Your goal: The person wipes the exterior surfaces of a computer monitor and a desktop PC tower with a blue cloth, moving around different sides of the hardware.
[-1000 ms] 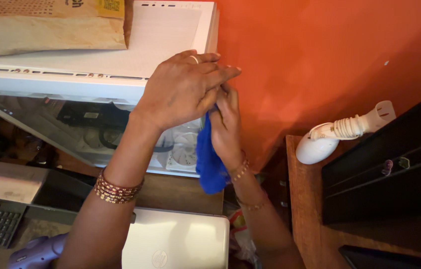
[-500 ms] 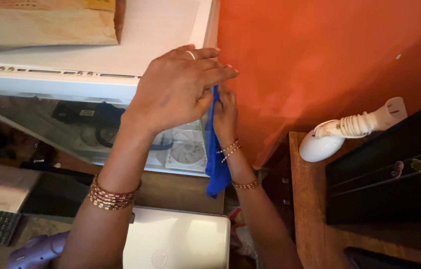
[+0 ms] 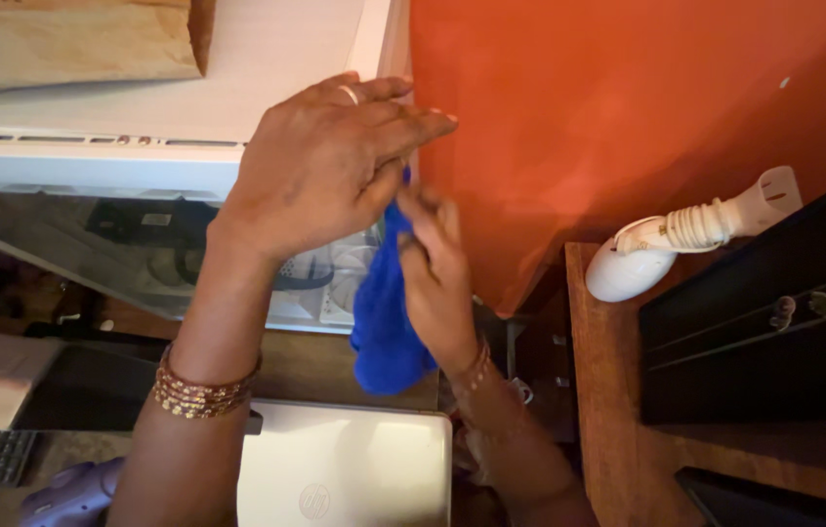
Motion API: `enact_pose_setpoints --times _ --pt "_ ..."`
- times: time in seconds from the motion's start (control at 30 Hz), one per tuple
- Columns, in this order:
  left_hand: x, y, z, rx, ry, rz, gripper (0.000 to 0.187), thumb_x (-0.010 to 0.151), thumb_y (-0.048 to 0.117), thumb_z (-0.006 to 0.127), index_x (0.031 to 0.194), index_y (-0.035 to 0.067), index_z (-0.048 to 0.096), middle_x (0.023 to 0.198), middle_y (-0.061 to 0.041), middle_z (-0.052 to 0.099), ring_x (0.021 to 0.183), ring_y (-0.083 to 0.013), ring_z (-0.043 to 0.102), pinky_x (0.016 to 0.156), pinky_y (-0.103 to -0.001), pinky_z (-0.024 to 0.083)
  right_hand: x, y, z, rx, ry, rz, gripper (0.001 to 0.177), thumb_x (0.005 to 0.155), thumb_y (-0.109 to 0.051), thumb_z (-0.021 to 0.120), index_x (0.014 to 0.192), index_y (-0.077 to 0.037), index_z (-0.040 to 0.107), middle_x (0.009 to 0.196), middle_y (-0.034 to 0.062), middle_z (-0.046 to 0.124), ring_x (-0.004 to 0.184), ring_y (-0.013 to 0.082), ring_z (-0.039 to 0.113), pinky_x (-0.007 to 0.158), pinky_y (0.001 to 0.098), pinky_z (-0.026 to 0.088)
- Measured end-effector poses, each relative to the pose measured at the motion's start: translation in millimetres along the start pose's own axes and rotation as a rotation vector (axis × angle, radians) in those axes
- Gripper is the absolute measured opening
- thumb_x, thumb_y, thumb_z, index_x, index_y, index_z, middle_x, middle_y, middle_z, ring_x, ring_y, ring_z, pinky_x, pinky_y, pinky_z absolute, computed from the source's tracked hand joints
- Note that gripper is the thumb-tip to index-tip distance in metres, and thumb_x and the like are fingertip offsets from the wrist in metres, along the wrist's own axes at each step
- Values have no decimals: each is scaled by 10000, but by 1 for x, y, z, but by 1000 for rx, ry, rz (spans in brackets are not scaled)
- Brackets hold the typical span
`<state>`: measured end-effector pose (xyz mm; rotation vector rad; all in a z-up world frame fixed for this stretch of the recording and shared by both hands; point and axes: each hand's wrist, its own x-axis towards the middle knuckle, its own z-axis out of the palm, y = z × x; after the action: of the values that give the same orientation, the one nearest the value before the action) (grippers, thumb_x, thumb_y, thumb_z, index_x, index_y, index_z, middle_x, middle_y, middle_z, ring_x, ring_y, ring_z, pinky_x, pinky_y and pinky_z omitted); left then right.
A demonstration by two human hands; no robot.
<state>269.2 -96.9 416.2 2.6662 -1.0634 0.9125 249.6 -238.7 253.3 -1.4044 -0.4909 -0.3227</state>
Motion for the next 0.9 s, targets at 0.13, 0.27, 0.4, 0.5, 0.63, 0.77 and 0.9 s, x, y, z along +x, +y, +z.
enact_pose_setpoints --times 0.13,0.27,0.4,0.5,0.63,0.77,0.9 --pt "0 -1 1 -6 3 33 430 842 123 647 1264 140 730 1283 -42 735 1278 -278 629 1109 -472 447 49 -6 18 -45 86 -228 392 996 104 462 1368 54 574 1394 127 482 1369 257 506 1177 315 426" --pt "-1 0 4 -4 3 10 433 849 102 643 1267 164 737 1281 -33 729 1272 -263 630 1133 -473 441 80 19 21 -133 140 -296 271 1056 7 552 1322 42 587 1350 126 518 1323 242 550 1150 328 474" --pt "-1 2 3 2 -25 -38 445 829 108 656 1261 167 745 1277 -93 713 1202 -275 636 1137 -480 446 114 54 19 -199 179 -249 268 1044 -109 614 1286 5 605 1348 145 540 1247 241 620 1034 332 535" --pt "1 2 0 5 -10 16 451 815 69 629 1245 142 743 1235 -45 738 1289 -274 624 1124 -482 449 136 80 14 -564 166 -369 390 1015 -144 629 1389 -33 601 1260 99 643 1248 301 561 1009 365 523" --pt "0 2 0 0 -14 4 450 820 56 621 1242 143 750 1224 -45 739 1295 -267 620 1132 -474 451 143 115 13 -463 224 -260 405 986 -137 634 1381 -59 587 1205 168 598 1130 280 616 913 372 547" --pt "-1 1 2 6 -6 15 432 841 59 617 1245 136 746 1273 -41 734 1323 -256 610 1131 -464 453 133 169 5 -342 170 -216 280 996 -28 598 1270 -72 636 1179 154 650 1146 302 647 945 402 546" --pt "-3 -1 4 12 -10 38 436 867 71 624 1280 139 745 1313 -55 721 1338 -259 600 1141 -455 457 98 236 -8 -457 174 -208 609 779 123 456 1345 -15 633 1190 199 602 1131 354 576 995 438 503"
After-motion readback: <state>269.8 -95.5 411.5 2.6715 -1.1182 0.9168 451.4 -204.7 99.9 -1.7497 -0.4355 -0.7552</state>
